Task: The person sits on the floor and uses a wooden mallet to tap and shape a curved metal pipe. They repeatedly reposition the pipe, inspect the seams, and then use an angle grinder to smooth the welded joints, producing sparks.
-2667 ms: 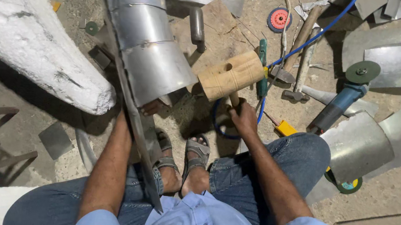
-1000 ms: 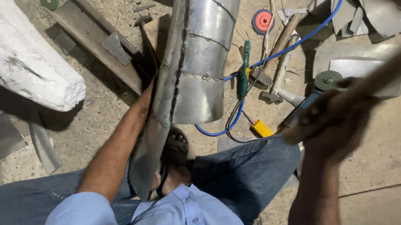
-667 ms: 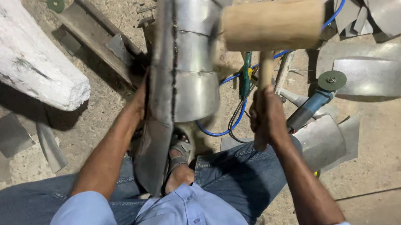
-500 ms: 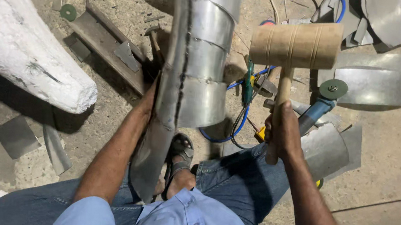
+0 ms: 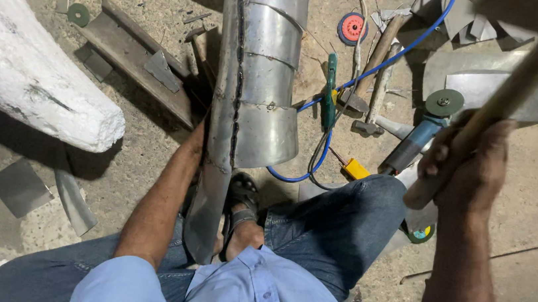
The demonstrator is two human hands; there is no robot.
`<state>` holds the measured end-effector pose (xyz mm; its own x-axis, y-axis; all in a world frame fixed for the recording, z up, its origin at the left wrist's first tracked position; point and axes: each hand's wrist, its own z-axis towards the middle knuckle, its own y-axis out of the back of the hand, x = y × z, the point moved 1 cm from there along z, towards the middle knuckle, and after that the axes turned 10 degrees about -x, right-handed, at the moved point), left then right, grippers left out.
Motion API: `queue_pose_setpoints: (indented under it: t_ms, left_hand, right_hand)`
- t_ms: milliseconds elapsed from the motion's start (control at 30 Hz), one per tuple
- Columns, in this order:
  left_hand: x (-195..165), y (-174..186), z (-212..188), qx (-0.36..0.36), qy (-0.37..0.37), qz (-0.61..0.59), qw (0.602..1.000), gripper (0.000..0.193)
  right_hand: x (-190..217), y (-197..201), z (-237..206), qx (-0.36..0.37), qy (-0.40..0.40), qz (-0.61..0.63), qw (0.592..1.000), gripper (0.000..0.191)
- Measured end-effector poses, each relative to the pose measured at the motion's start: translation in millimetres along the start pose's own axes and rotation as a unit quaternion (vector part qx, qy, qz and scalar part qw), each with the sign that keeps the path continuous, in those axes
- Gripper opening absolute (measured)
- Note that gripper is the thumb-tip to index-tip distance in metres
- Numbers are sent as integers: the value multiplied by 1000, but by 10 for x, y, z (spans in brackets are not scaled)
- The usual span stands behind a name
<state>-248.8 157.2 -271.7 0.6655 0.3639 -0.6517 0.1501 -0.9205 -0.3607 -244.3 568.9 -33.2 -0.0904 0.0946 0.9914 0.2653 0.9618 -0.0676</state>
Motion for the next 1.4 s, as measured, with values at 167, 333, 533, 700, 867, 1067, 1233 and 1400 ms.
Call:
queue_pose_setpoints:
  t_ms: [167,333,533,700,867,1067,1233,1400]
  left_hand:
    - [13,-15,21,8,3,2,1000,83]
    - [23,109,-17,7,13,10,1000,83]
    - [110,130,-141,6,36,13,999,84]
    - [170,-61,-85,35,33,22,999,84]
    - [89,29,-264,30,32,47,998,85]
    - [200,107,-707,-2,62,63,996,85]
    - [223,109,-853,-11,60,72,996,86]
    - [159,65,-926,-25,45,64,997,86]
  right_hand:
    - [-392,-445,98,4,150,-1,989,57]
    - [-1043,-794,-289,118,-64,-222,966,56]
    - [-800,-382,-280,12,-110,-149,983,52]
    - [-583,-268,-245,34,-95,-192,976,49]
    - [-564,-282,-286,78,-114,-211,968,47]
    - [-617,-345,-347,102,-118,-202,967,50]
    - [-543,-378,-337,130,-117,-193,965,51]
    - [-301,-35,-106,49,-75,-211,973,53]
